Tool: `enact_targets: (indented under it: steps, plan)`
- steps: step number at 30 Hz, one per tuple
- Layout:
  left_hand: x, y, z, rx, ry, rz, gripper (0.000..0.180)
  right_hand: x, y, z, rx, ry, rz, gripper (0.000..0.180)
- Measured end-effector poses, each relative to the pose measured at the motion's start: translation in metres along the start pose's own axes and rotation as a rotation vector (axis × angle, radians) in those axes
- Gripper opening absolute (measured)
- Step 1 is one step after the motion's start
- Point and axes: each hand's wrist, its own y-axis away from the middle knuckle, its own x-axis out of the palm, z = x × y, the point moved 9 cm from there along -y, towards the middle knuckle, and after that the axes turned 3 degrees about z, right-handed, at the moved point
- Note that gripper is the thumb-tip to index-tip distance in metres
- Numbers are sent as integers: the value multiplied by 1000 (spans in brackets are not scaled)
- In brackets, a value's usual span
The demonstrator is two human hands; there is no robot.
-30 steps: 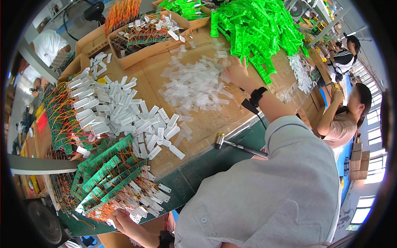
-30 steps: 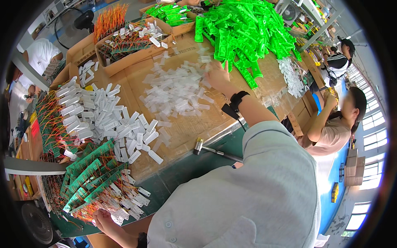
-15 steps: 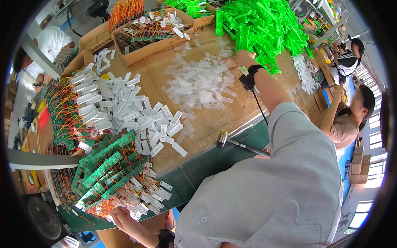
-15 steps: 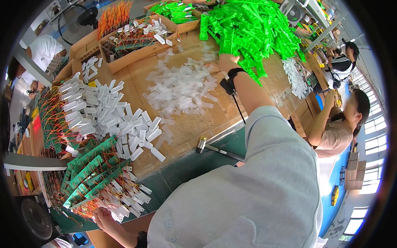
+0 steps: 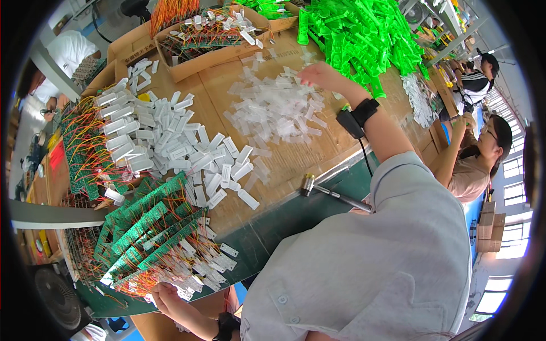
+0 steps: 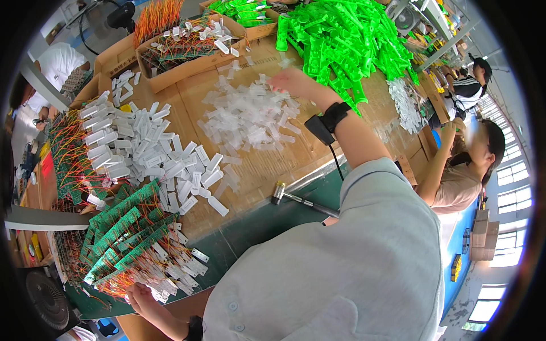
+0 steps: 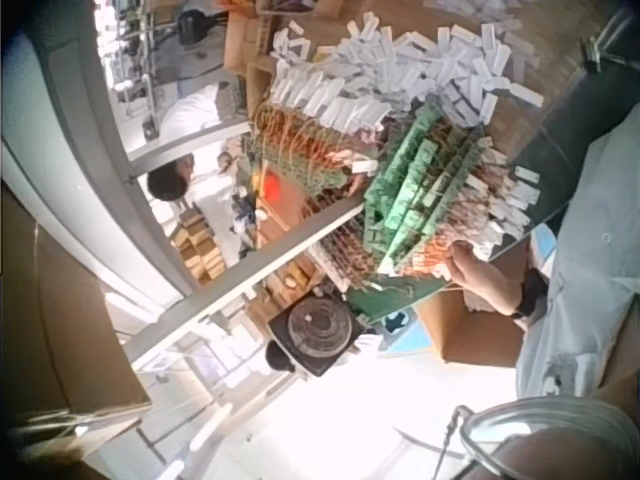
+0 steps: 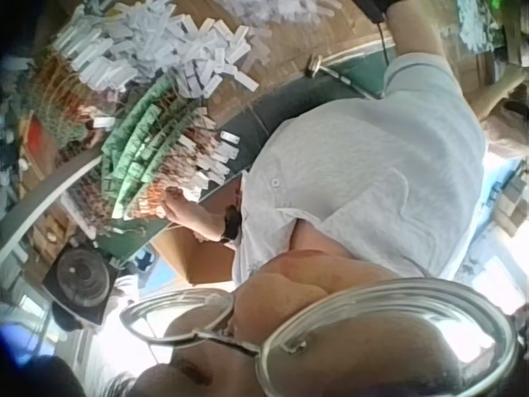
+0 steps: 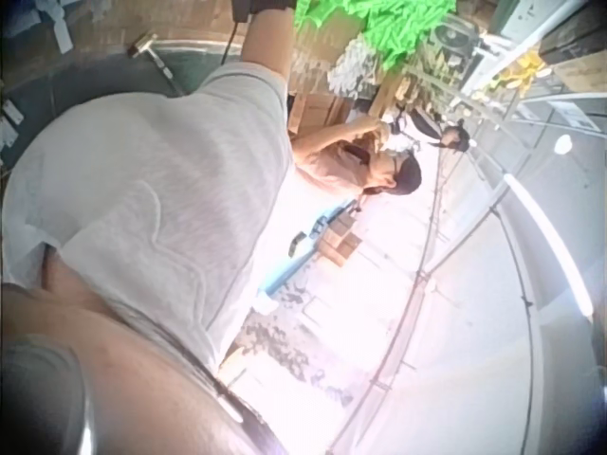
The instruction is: Assembling small LED driver components at a factory workbench.
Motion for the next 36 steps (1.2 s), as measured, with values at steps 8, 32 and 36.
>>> enact_targets:
  steps: [8, 32, 36]
  plan:
    - [-2, -2, 5, 13, 99, 19, 20, -19, 49, -97, 442, 916, -195, 23]
    - [-20, -2, 10, -12, 70, -13, 23, -36, 46, -110, 371, 1093, 30, 24]
    - [-14, -4, 10, -19, 51, 39, 22, -36, 55, -117, 288, 1146, -7, 25]
